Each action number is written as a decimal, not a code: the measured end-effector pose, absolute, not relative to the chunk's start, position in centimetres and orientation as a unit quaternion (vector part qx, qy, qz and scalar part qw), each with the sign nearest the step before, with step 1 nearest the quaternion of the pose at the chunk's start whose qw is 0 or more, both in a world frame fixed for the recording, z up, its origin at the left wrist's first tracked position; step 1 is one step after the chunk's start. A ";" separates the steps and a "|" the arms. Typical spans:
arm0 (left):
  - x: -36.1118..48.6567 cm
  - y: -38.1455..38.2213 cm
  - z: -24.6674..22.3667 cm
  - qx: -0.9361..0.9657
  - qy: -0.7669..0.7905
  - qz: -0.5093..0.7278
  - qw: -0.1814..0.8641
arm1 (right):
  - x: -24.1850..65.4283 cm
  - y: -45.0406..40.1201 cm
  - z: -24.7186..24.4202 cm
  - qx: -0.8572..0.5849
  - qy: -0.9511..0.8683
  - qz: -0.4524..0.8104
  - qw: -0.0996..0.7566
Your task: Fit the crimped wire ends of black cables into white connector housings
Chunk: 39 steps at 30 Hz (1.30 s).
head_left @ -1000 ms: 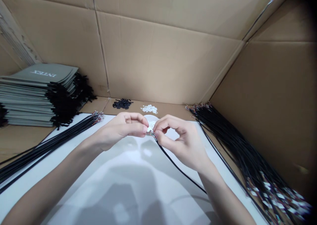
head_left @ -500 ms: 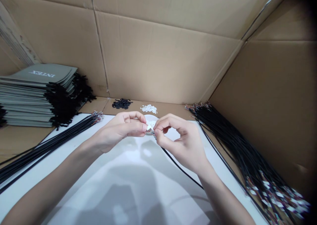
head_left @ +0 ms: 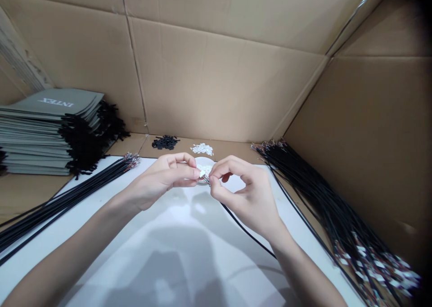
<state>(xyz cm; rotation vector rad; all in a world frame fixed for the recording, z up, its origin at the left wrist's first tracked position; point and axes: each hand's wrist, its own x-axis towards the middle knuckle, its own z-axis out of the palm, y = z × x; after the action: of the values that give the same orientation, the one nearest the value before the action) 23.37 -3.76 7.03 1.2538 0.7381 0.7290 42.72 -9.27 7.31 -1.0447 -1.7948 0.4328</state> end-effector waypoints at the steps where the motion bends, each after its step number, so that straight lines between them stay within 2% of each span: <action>1: 23.3 -3.7 7.0 0.561 0.330 0.325 0.687 | 42.7 -9.3 7.3 -0.428 -0.739 0.180 0.488; 28: 23.5 -3.9 6.9 0.541 0.338 0.333 0.694 | 42.5 -9.2 7.2 -0.429 -0.740 0.163 0.492; 39: 24.1 -5.1 7.5 0.580 0.362 0.404 0.608 | 42.4 -9.4 6.9 -0.436 -0.738 0.110 0.503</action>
<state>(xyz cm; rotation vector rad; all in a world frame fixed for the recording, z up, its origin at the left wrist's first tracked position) 24.08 -5.08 7.49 1.3410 0.8365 0.9326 42.37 -9.38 6.94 -1.0522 -1.7829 0.2664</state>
